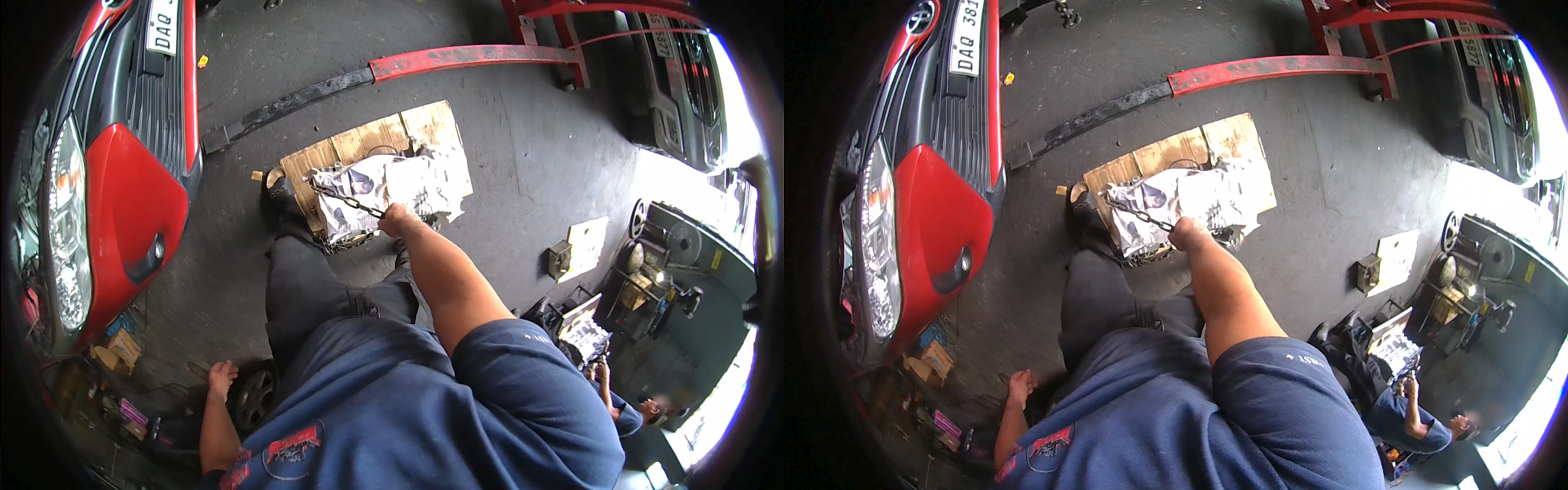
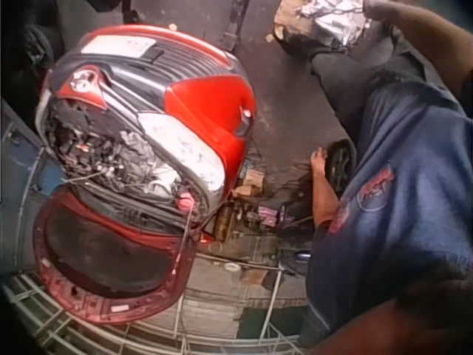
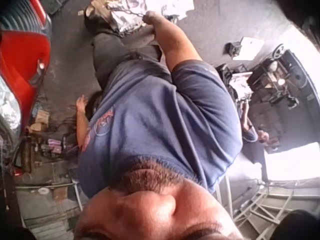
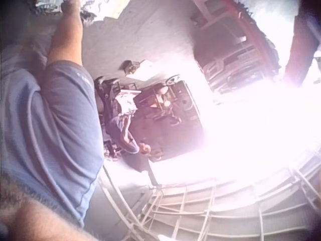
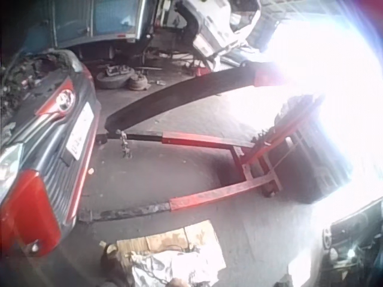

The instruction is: The person sits on the floor and handles a car part, possibly a timing chain, using both hands. They manipulate the chain and other small components, occasionally picking up and inspecting them. The person also briefly stands to look at the car engine before returning to the floor to continue working on the part.

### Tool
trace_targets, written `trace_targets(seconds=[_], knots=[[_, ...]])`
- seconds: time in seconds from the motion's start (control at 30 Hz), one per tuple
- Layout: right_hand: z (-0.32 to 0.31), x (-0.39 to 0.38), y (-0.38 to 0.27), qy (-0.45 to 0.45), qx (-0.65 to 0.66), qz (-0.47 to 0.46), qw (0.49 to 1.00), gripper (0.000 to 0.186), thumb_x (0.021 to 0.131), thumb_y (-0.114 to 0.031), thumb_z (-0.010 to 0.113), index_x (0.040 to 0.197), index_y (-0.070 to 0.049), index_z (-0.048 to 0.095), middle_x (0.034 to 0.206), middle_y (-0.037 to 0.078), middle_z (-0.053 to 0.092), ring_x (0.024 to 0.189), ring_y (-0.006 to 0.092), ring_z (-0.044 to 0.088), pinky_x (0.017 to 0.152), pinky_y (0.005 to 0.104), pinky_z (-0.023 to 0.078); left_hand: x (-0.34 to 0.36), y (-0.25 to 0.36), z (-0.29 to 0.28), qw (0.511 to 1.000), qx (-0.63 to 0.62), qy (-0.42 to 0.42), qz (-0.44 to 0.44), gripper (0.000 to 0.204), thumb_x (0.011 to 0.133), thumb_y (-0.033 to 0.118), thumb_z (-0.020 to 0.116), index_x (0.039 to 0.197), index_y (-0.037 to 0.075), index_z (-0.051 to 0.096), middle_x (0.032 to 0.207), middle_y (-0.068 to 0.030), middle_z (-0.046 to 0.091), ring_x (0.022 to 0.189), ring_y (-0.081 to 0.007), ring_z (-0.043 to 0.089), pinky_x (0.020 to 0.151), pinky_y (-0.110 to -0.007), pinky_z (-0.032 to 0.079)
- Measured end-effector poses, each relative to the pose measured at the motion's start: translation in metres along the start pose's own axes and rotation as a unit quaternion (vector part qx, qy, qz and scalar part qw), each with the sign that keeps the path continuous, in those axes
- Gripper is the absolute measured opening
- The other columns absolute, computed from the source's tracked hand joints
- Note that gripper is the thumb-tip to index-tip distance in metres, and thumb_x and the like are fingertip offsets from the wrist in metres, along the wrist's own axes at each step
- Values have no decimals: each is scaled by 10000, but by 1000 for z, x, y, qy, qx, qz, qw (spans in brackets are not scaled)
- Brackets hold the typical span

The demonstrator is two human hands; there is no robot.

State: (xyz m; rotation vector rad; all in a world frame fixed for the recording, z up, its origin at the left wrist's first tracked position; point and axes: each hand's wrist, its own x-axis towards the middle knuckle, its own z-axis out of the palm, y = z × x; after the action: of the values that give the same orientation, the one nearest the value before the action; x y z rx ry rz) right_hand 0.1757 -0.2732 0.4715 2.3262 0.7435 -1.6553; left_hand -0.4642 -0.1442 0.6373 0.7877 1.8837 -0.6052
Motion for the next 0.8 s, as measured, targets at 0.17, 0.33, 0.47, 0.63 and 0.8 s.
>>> trace_targets(seconds=[0.17, 0.33, 0.47, 0.63, 0.8], knots=[[3, -7, 4, -40, -14, -3, 999, 400, 824, -319, 608, 1094, -44, 714, 1151, 195, 686, 1096, 325, 657, 955, 396, 518, -6, -14, -11, 999, -16, -5, -38, 271, 987, 318, 573, 1065, 62, 617, 848, -45, 699, 739, -139, 626, 631, -286, 424], [9, 22, 8, -20, -86, -27, 996, 410, 869, -337, 515, 1080, -48, 715, 1144, 193, 684, 1087, 328, 654, 944, 403, 520, 0, -7, -11, 999, -37, 19, -18, 228, 999, 295, 549, 999, 76, 615, 812, -42, 692, 709, -134, 619, 613, -295, 418], [8, 36, 7, -16, -113, -33, 993, 433, 887, -366, 489, 1073, -45, 712, 1149, 194, 679, 1083, 332, 652, 943, 403, 520, 2, -13, -4, 999, -46, 3, 1, 204, 1008, 268, 534, 983, 81, 613, 781, -41, 689, 687, -137, 624, 594, -295, 411], [3, 30, 8, 14, -56, -33, 998, 405, 861, -348, 558, 1073, -39, 714, 1122, 193, 691, 1068, 324, 662, 933, 404, 526, 6, -28, -9, 999, -33, -6, -5, 205, 1006, 274, 546, 981, 82, 614, 752, -54, 692, 649, -145, 640, 547, -276, 397], [10, 30, 15, 61, -14, -53, 997, 355, 826, -321, 614, 1023, -53, 738, 1129, 187, 695, 1041, 333, 675, 932, 416, 527, 2, -34, -21, 998, -58, 13, 9, 217, 994, 282, 574, 972, 70, 614, 745, -64, 688, 629, -147, 641, 532, -273, 402]])
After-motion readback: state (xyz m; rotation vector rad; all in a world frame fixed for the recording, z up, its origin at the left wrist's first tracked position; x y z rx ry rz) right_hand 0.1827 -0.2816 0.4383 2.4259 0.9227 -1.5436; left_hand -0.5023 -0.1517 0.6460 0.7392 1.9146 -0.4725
